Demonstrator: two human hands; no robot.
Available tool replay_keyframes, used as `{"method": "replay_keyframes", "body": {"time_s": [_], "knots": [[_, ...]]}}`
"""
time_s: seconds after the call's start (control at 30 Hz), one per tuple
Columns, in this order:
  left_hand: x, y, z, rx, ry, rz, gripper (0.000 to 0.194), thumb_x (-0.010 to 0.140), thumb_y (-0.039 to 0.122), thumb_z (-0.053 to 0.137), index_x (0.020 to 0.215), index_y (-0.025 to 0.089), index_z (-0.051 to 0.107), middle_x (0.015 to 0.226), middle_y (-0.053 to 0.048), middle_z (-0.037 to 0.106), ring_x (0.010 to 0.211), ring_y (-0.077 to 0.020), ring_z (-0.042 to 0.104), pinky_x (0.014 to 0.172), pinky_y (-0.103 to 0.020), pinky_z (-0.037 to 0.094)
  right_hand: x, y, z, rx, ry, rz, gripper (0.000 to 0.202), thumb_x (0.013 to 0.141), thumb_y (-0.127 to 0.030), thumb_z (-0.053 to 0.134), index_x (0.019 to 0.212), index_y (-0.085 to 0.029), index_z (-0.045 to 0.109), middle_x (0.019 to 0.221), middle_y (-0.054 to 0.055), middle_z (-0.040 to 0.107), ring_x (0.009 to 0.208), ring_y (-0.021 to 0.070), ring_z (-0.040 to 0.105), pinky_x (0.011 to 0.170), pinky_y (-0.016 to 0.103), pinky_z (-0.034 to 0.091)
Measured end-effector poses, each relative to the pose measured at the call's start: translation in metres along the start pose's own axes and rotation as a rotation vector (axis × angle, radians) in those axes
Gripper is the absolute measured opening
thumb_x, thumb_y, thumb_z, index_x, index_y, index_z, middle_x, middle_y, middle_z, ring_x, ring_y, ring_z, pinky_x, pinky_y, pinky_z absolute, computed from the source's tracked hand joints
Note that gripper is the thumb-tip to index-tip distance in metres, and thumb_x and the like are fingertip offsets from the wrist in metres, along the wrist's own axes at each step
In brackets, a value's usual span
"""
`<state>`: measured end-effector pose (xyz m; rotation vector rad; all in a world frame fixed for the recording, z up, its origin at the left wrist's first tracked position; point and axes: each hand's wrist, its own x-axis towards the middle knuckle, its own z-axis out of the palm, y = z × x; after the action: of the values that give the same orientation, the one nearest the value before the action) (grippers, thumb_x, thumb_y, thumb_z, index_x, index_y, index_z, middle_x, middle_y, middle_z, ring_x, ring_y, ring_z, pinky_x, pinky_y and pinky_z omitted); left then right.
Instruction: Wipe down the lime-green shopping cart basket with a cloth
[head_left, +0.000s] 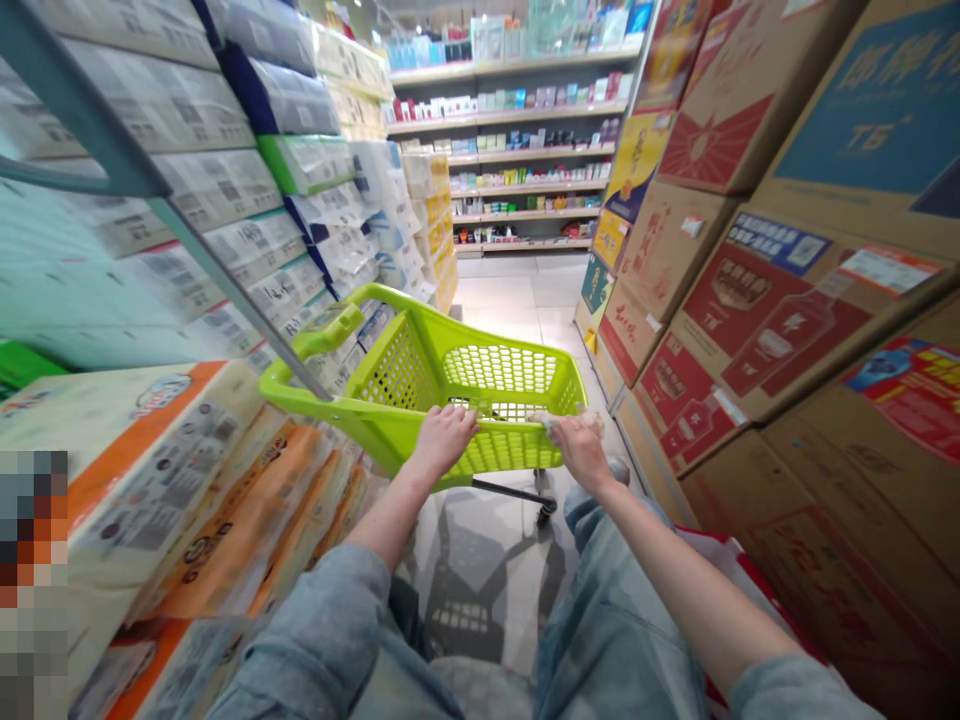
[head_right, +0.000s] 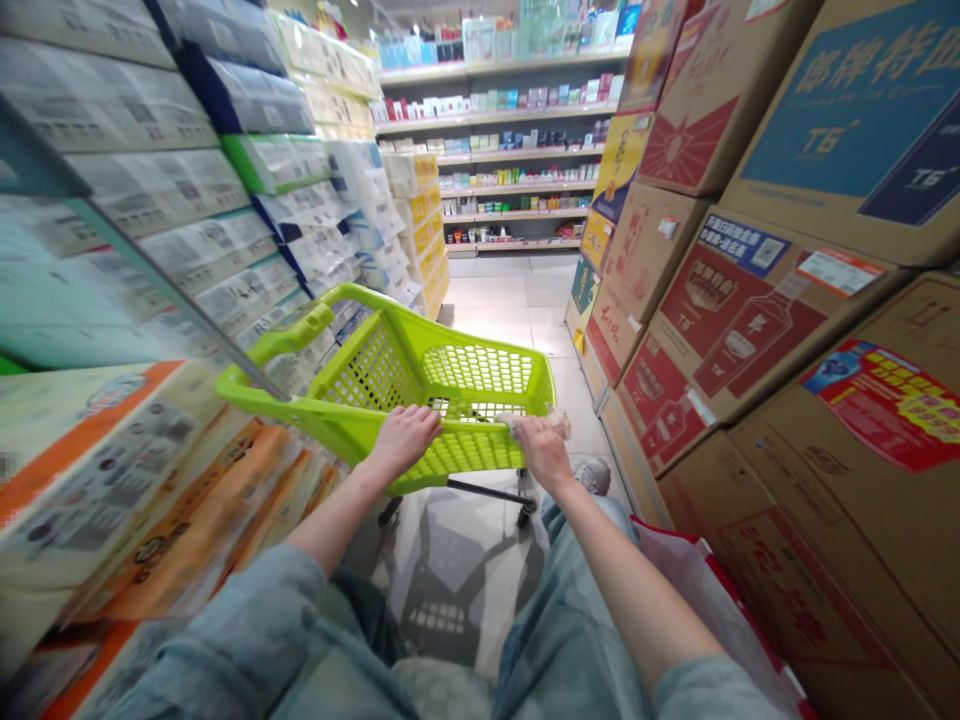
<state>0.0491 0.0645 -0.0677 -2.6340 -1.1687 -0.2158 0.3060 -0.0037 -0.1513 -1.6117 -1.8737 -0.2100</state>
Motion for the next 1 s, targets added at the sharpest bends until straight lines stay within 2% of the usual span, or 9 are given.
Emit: {"method": "replay_keyframes", "body": {"time_s": [0.13,0.23,0.37,0.43,0.53,0.63,0.8,0.9,1.0], "knots": [[-0.013,-0.030,-0.013,0.098,-0.032,-0.012,0.031,0.091,0.039,0.037,0.087,0.018,0.059,0.083,-0.009,0.064,0.082,-0.0220,0.058,0.073,-0.033,0.035,0.003,0.025,-0.002,-0.070,0.005,0.011,0.036,0.094,-0.032,0.025,0.094,-0.019,0.058,0.088,0.008,0.061,0.092,0.0221,0.052,0.090,0.037,0.036],[-0.016,-0.035,-0.018,0.105,-0.070,-0.029,0.032,0.090,0.038,0.038,0.084,0.017,0.060,0.077,-0.009,0.064,0.076,-0.0225,0.061,0.067,-0.032,0.037,0.009,0.023,0.004,-0.094,0.054,0.075,0.038,0.094,-0.031,0.022,0.086,-0.019,0.057,0.083,0.008,0.060,0.090,0.0221,0.051,0.092,0.039,0.035],[-0.017,-0.026,-0.019,0.100,-0.071,-0.036,0.028,0.089,0.035,0.040,0.084,0.016,0.060,0.075,-0.009,0.065,0.072,-0.0238,0.062,0.062,-0.032,0.038,0.015,-0.004,0.015,-0.108,0.196,0.220,0.036,0.094,-0.030,0.023,0.085,-0.020,0.056,0.083,0.008,0.059,0.090,0.0230,0.049,0.094,0.043,0.032],[-0.018,-0.021,-0.020,0.103,-0.076,-0.044,0.026,0.089,0.034,0.041,0.085,0.016,0.060,0.074,-0.010,0.065,0.071,-0.0242,0.062,0.062,-0.032,0.039,0.017,-0.025,0.021,-0.109,0.208,0.232,0.033,0.093,-0.029,0.026,0.090,-0.019,0.057,0.088,0.009,0.059,0.093,0.0232,0.048,0.095,0.043,0.030],[-0.020,-0.015,-0.023,0.083,-0.088,-0.051,0.026,0.089,0.033,0.042,0.085,0.015,0.060,0.075,-0.011,0.066,0.072,-0.0243,0.063,0.063,-0.032,0.040,0.019,-0.057,0.031,-0.085,0.166,0.133,0.028,0.092,-0.028,0.033,0.103,-0.020,0.057,0.099,0.009,0.059,0.101,0.0223,0.046,0.100,0.042,0.025],[-0.023,-0.013,-0.029,0.068,-0.116,-0.047,0.029,0.090,0.035,0.039,0.085,0.014,0.060,0.076,-0.011,0.066,0.073,-0.0242,0.064,0.063,-0.031,0.041,0.019,-0.070,0.036,-0.069,0.137,0.007,0.031,0.090,-0.025,0.041,0.120,-0.026,0.052,0.105,0.006,0.059,0.106,0.0211,0.045,0.101,0.041,0.024],[-0.033,-0.030,-0.048,0.102,-0.185,-0.036,0.044,0.091,0.045,0.029,0.085,0.017,0.063,0.079,-0.011,0.068,0.075,-0.0244,0.065,0.062,-0.030,0.043,0.017,-0.041,0.022,-0.041,0.021,-0.181,0.040,0.091,-0.025,0.043,0.130,-0.029,0.045,0.105,0.005,0.060,0.100,0.0194,0.049,0.092,0.035,0.033],[-0.039,-0.046,-0.058,0.158,-0.220,-0.135,0.055,0.090,0.053,0.026,0.077,0.016,0.065,0.074,-0.012,0.068,0.071,-0.0270,0.066,0.059,-0.032,0.043,0.016,-0.021,0.014,-0.039,0.039,-0.125,0.037,0.091,-0.028,0.041,0.127,-0.027,0.049,0.104,0.005,0.061,0.099,0.0204,0.049,0.091,0.036,0.035],[-0.041,-0.053,-0.061,0.164,-0.207,-0.130,0.056,0.091,0.050,0.024,0.077,0.016,0.066,0.074,-0.013,0.068,0.072,-0.0278,0.066,0.059,-0.032,0.043,0.016,-0.014,0.014,-0.045,0.087,-0.052,0.033,0.091,-0.028,0.041,0.121,-0.026,0.054,0.102,0.005,0.061,0.100,0.0209,0.048,0.095,0.038,0.033]]}}
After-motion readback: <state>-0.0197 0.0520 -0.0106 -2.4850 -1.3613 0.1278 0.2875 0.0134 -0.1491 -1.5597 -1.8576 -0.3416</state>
